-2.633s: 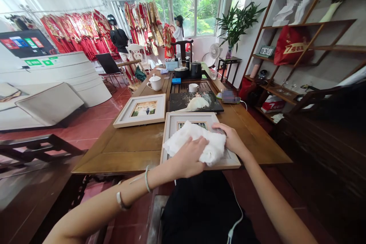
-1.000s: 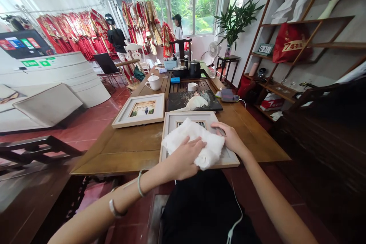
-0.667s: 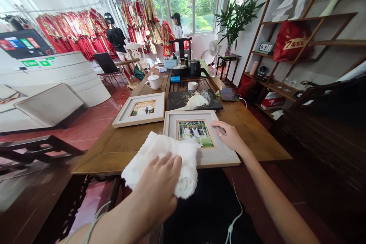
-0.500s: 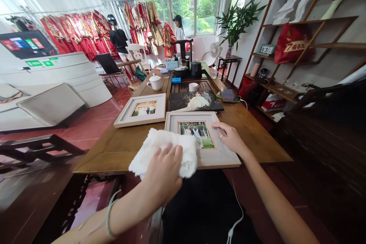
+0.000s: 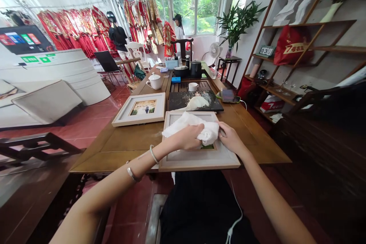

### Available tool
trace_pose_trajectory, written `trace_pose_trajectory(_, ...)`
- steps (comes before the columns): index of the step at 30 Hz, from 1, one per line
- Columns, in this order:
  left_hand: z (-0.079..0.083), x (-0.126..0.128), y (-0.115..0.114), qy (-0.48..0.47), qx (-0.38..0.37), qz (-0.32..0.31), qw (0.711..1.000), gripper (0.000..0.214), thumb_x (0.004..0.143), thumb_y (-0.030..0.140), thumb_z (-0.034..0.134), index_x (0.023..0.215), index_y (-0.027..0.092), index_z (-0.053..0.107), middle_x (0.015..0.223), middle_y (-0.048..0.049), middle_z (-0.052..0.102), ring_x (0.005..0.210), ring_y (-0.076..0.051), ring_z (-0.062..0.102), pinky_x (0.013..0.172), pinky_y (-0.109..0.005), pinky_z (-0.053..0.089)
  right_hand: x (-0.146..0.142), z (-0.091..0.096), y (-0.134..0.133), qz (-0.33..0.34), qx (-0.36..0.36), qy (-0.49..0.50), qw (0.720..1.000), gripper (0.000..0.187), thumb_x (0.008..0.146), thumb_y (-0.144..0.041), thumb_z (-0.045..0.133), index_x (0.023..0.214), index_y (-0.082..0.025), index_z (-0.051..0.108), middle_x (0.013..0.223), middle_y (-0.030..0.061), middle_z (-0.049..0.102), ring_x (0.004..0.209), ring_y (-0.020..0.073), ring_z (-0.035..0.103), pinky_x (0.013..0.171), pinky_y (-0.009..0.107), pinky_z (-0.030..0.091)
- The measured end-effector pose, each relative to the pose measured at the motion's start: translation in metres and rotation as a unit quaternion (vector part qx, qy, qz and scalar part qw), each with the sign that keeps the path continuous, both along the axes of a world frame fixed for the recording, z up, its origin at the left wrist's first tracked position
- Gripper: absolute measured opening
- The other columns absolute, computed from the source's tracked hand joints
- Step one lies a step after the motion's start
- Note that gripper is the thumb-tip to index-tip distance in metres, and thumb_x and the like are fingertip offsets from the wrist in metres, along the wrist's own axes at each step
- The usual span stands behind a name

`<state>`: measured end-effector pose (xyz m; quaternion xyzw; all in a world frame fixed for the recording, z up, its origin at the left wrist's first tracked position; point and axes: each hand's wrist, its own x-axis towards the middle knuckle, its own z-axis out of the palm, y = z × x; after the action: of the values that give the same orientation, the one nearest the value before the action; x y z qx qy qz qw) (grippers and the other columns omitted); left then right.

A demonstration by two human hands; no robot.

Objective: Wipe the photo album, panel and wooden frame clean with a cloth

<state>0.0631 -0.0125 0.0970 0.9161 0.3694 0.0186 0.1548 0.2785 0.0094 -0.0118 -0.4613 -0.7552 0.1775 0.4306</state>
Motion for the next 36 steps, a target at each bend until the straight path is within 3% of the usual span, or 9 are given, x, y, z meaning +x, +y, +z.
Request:
trace_pose_trajectory(3,0.000,0.001,-0.018,-0.019,-0.009,-0.024,0.999,0.023,0.075,0.014,0.042,0.098,0.015,0.049,0.100,-0.0119,0.064,0.089,-0.026,0.061,0.079,-0.037,0.045,0.000,0.001,-0.001,0.019,-0.011,0.011,1.000,0.047,0.066,-0.008,0.050,0.109,-0.021,0.063,0.118,0.0103,0.063,0.113,0.0257,0.057,0.098,0.042,0.043)
trace_pose_trajectory(7,0.008,-0.006,-0.048,0.007,0.003,-0.019,1.000,0.028,0.073,0.010,0.043,0.100,0.016,0.048,0.104,-0.0118,0.062,0.095,-0.026,0.059,0.084,-0.037,0.045,-0.001,0.003,-0.003,0.014,-0.022,0.020,0.999,0.039,0.072,-0.012,0.051,0.107,-0.022,0.065,0.118,0.0094,0.064,0.113,0.0248,0.057,0.098,0.042,0.043)
trace_pose_trajectory(14,0.032,-0.029,-0.106,0.161,0.028,0.090,0.982,0.033,0.063,0.011,0.048,0.096,0.013,0.051,0.100,-0.0169,0.061,0.099,-0.033,0.057,0.085,-0.048,0.045,-0.003,0.005,-0.005,-0.001,-0.029,-0.005,1.000,0.039,0.075,-0.009,0.046,0.108,-0.018,0.064,0.120,0.0111,0.063,0.118,0.0243,0.054,0.103,0.043,0.040)
trace_pose_trajectory(17,0.034,-0.034,-0.117,0.183,0.022,0.145,0.972,0.034,0.062,0.010,0.048,0.096,0.015,0.050,0.100,-0.0157,0.061,0.103,-0.033,0.056,0.087,-0.048,0.045,-0.003,0.004,-0.004,-0.004,-0.027,0.002,1.000,0.038,0.075,-0.009,0.046,0.107,-0.018,0.064,0.120,0.0119,0.063,0.118,0.0248,0.054,0.103,0.043,0.040)
trace_pose_trajectory(20,0.026,-0.034,-0.106,0.160,0.050,0.182,0.969,0.034,0.065,0.009,0.047,0.098,0.016,0.048,0.101,-0.0146,0.061,0.109,-0.032,0.054,0.090,-0.047,0.043,-0.003,0.002,-0.004,-0.007,-0.021,0.012,1.000,0.039,0.074,-0.008,0.047,0.106,-0.021,0.065,0.118,0.0094,0.064,0.117,0.0243,0.055,0.102,0.044,0.040)
trace_pose_trajectory(25,0.000,-0.024,-0.045,0.108,0.115,0.234,0.959,0.033,0.071,0.010,0.045,0.103,0.010,0.045,0.110,-0.0215,0.057,0.123,-0.037,0.042,0.099,-0.057,0.030,-0.002,0.002,-0.003,0.000,-0.019,0.013,1.000,0.039,0.074,-0.009,0.047,0.107,-0.022,0.065,0.119,0.0088,0.064,0.116,0.0246,0.055,0.102,0.045,0.040)
trace_pose_trajectory(29,-0.011,-0.002,-0.002,0.046,0.065,0.218,0.973,0.032,0.075,0.012,0.041,0.108,0.009,0.041,0.118,-0.0229,0.052,0.126,-0.037,0.036,0.099,-0.063,0.026,-0.001,0.002,-0.002,-0.004,-0.015,0.010,1.000,0.039,0.074,-0.010,0.047,0.107,-0.022,0.065,0.117,0.0079,0.064,0.114,0.0243,0.057,0.101,0.044,0.041)
trace_pose_trajectory(32,-0.015,0.021,0.004,0.030,0.030,0.176,0.983,0.035,0.074,0.010,0.042,0.109,0.009,0.041,0.121,-0.0225,0.050,0.126,-0.037,0.035,0.100,-0.062,0.026,-0.001,0.003,-0.002,-0.008,-0.006,0.013,1.000,0.041,0.071,-0.009,0.048,0.106,-0.022,0.064,0.116,0.0074,0.065,0.112,0.0242,0.057,0.100,0.042,0.041)
trace_pose_trajectory(36,-0.021,0.045,-0.018,0.031,0.035,0.132,0.990,0.042,0.073,0.012,0.045,0.115,0.007,0.040,0.127,-0.0232,0.045,0.131,-0.040,0.027,0.103,-0.064,0.022,-0.003,0.008,-0.005,0.023,-0.004,0.016,1.000,0.039,0.069,-0.009,0.049,0.103,-0.020,0.065,0.113,0.0095,0.065,0.101,0.0252,0.061,0.087,0.036,0.048)
